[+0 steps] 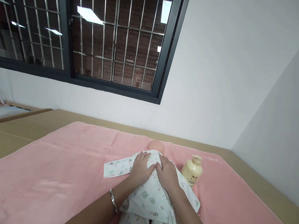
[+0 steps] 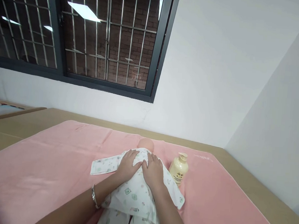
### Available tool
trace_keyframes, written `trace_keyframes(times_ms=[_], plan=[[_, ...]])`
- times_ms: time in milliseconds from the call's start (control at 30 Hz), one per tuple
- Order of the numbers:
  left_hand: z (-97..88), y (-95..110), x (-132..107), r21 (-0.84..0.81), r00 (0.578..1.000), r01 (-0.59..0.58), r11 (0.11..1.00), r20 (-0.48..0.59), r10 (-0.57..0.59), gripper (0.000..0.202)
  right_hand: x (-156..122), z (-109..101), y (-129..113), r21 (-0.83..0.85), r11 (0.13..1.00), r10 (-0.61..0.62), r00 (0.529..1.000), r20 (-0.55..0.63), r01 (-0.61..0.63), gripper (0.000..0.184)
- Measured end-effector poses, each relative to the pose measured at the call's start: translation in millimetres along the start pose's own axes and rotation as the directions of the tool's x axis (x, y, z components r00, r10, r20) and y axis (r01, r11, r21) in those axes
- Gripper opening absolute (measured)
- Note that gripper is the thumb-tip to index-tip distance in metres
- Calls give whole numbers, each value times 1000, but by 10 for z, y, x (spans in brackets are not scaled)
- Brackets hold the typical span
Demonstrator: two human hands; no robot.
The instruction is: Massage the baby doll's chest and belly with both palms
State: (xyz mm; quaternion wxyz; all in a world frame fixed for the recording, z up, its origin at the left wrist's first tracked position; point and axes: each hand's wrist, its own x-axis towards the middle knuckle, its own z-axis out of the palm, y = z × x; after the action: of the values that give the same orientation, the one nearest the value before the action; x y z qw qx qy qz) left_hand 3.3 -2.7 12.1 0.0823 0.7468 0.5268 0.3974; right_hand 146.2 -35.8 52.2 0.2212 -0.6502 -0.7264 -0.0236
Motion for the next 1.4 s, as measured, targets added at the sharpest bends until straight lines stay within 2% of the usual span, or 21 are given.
trace_keyframes(times_ms=[167, 300, 400, 500, 600, 733, 833, 933, 1033, 1133, 1267, 1400], plan=[[-20, 35, -11, -13, 1000, -8, 1000, -28, 7, 44, 21, -18, 29, -21, 1000, -4, 1000, 26, 5, 51], [-65, 83, -68, -14, 994, -40, 999, -98, 39, 35, -30, -85, -105, -117, 993, 0, 999, 53, 7, 50], [-83, 103, -112, 19, 990, -53, 998, -130, 55, 28, -85, -117, -235, -200, 979, 49, 997, 63, -35, 48], [-77, 101, -119, 49, 992, -40, 998, -114, 45, 31, -87, -112, -248, -208, 977, 76, 992, 98, -54, 50], [-56, 96, -101, 91, 994, -51, 995, -93, 60, 42, -28, -83, -123, -96, 993, 78, 987, 144, -64, 54], [-48, 132, -100, 117, 991, -98, 988, -82, 107, 38, 18, -77, 1, 18, 999, 34, 991, 131, -36, 54], [-77, 173, -118, 134, 989, -107, 985, -86, 119, 33, -22, -143, -81, -39, 999, 18, 994, 105, -14, 50], [-114, 183, -116, 136, 993, -95, 986, -60, 104, 30, -74, -212, -204, -130, 989, 86, 989, 119, -70, 44], [-134, 167, -85, 166, 996, -79, 983, -27, 85, 36, -74, -211, -208, -132, 987, 111, 985, 134, -94, 45], [-140, 172, -57, 197, 997, -73, 978, -13, 77, 42, -31, -173, -111, -99, 993, 77, 988, 135, -64, 52], [-161, 242, -71, 207, 998, -65, 976, 17, 63, 28, -16, -206, -98, -89, 995, -25, 993, 117, 35, 48], [-176, 276, -106, 234, 998, -56, 971, 25, 52, 25, -65, -267, -238, -186, 981, 84, 991, 105, -64, 38]])
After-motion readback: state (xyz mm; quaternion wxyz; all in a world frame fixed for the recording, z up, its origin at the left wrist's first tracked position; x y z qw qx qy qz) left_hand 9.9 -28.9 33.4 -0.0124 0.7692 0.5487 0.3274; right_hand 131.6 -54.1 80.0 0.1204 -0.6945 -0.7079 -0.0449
